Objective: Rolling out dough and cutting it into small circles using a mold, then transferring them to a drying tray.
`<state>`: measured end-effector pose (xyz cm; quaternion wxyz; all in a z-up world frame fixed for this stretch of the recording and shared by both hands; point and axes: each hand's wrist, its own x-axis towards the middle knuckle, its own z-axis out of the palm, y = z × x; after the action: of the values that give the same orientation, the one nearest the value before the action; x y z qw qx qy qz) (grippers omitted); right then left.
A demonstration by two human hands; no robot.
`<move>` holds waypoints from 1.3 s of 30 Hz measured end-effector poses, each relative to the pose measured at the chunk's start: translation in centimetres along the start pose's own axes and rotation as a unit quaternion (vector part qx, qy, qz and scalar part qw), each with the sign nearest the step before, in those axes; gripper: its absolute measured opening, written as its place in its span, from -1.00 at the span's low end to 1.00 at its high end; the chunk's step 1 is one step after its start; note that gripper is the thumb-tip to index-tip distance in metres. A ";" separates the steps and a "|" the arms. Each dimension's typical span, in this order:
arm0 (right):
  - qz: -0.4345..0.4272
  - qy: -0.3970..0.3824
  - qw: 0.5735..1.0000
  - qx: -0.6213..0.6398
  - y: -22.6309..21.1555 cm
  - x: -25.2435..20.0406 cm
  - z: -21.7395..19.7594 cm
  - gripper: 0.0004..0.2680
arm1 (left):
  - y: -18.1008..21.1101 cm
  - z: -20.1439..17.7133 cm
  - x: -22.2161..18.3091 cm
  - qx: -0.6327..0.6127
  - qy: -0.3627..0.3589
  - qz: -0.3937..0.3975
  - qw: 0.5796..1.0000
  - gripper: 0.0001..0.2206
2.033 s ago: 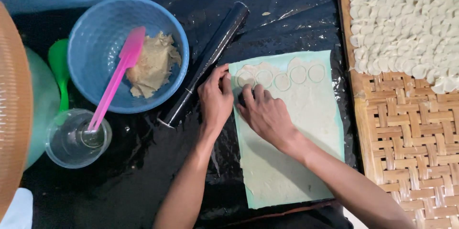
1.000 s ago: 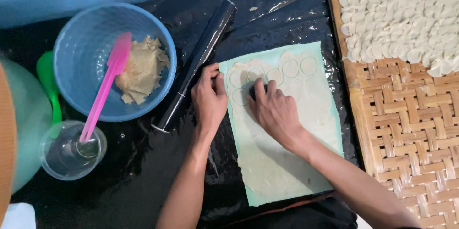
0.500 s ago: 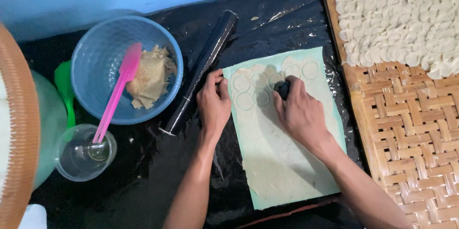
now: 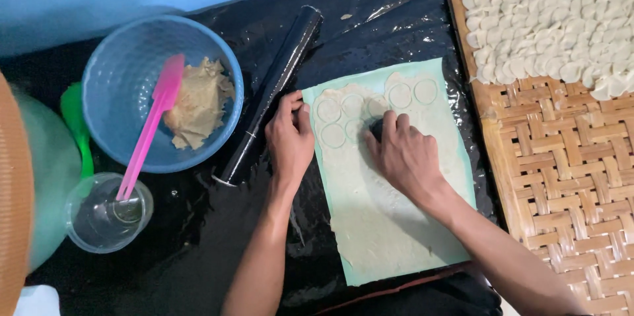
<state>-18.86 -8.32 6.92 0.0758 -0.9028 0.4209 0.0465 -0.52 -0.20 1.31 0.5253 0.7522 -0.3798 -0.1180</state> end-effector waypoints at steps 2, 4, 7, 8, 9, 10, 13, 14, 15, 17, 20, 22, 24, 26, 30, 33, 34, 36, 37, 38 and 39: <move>0.000 0.006 1.000 -0.017 0.2 -0.2 0.6 -0.65 | -0.1 0.0 -0.1 0.002 -0.002 0.002 1.000 -0.81; -0.002 0.014 0.999 -0.034 0.9 -0.1 0.6 -0.66 | 0.0 0.0 0.0 0.004 -0.001 0.005 1.000 -0.81; -0.082 0.051 0.995 -0.023 1.4 0.0 0.4 -0.68 | 0.1 -0.3 0.0 -0.003 -0.006 -0.007 1.000 -0.80; -0.093 0.055 0.994 -0.021 1.3 0.0 0.6 -0.68 | 0.2 -0.3 -0.1 0.000 -0.001 0.000 1.000 -0.81; -0.100 0.060 0.993 -0.020 1.3 0.0 0.7 -0.68 | 0.3 -0.1 0.0 0.001 0.001 0.011 1.000 -0.81; -0.096 0.060 0.993 -0.021 1.6 -0.2 0.8 -0.68 | 0.3 0.0 0.0 -0.001 -0.002 0.012 1.000 -0.81; -0.097 0.066 0.993 -0.028 1.7 -0.1 0.7 -0.68 | 0.2 -0.1 0.1 0.008 -0.012 -0.028 1.000 -0.81; -0.099 0.058 0.993 -0.023 1.5 0.0 0.5 -0.68 | 0.0 -0.2 0.0 0.010 -0.004 -0.010 1.000 -0.81; -0.097 0.050 0.994 -0.019 1.3 -0.1 0.3 -0.68 | -0.1 -0.2 -0.1 0.011 0.002 0.010 1.000 -0.81; -0.085 0.039 0.996 0.004 1.4 -0.3 -0.1 -0.69 | 0.3 -0.3 -0.1 0.009 -0.002 0.006 1.000 -0.81; -0.056 0.014 0.996 0.068 2.7 -0.6 -0.9 -0.69 | 0.3 -0.1 -0.1 0.012 -0.002 -0.007 1.000 -0.81; -0.041 -0.002 0.993 0.113 3.6 -0.6 -1.2 -0.68 | -0.1 -0.4 0.0 0.021 0.002 -0.017 1.000 -0.81; -0.012 0.031 0.990 0.137 4.8 -1.0 -1.5 -0.65 | -0.3 -0.2 -0.2 0.001 0.015 0.020 1.000 -0.80; -0.014 0.046 0.991 0.123 5.2 -1.1 -1.6 -0.64 | 0.0 -0.3 -0.2 0.005 0.005 0.011 1.000 -0.80; -0.020 0.046 0.995 0.091 5.5 -0.8 -1.6 -0.60 | 0.7 -0.4 0.0 0.037 -0.022 -0.011 0.999 -0.81; -0.047 0.056 0.995 0.073 5.4 -0.4 -1.3 -0.62 | 0.6 -0.5 -0.1 0.035 -0.018 -0.013 0.999 -0.79; -0.048 0.056 0.994 0.075 5.1 0.0 -1.2 -0.62 | 0.5 -0.5 -0.1 0.037 -0.018 -0.013 0.999 -0.79; -0.046 0.056 0.997 0.041 4.8 0.4 -1.1 -0.65 | 0.2 -0.2 -0.1 0.021 -0.007 0.013 1.000 -0.80; -0.044 0.053 0.997 0.043 4.4 0.5 -1.0 -0.65 | 0.3 -0.3 -0.1 0.022 -0.010 0.010 1.000 -0.80; -0.027 0.043 0.998 0.025 4.1 0.6 -0.9 -0.66 | 0.4 -0.3 -0.1 0.021 -0.014 0.000 1.000 -0.80; -0.011 0.035 0.999 0.005 3.8 0.7 -0.9 -0.67 | 0.6 -0.3 0.0 0.019 -0.016 -0.009 1.000 -0.81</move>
<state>-21.32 -11.45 7.35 0.0661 -0.9079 0.4138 0.0117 -0.68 -0.09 1.97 0.5035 0.7636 -0.3834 -0.1281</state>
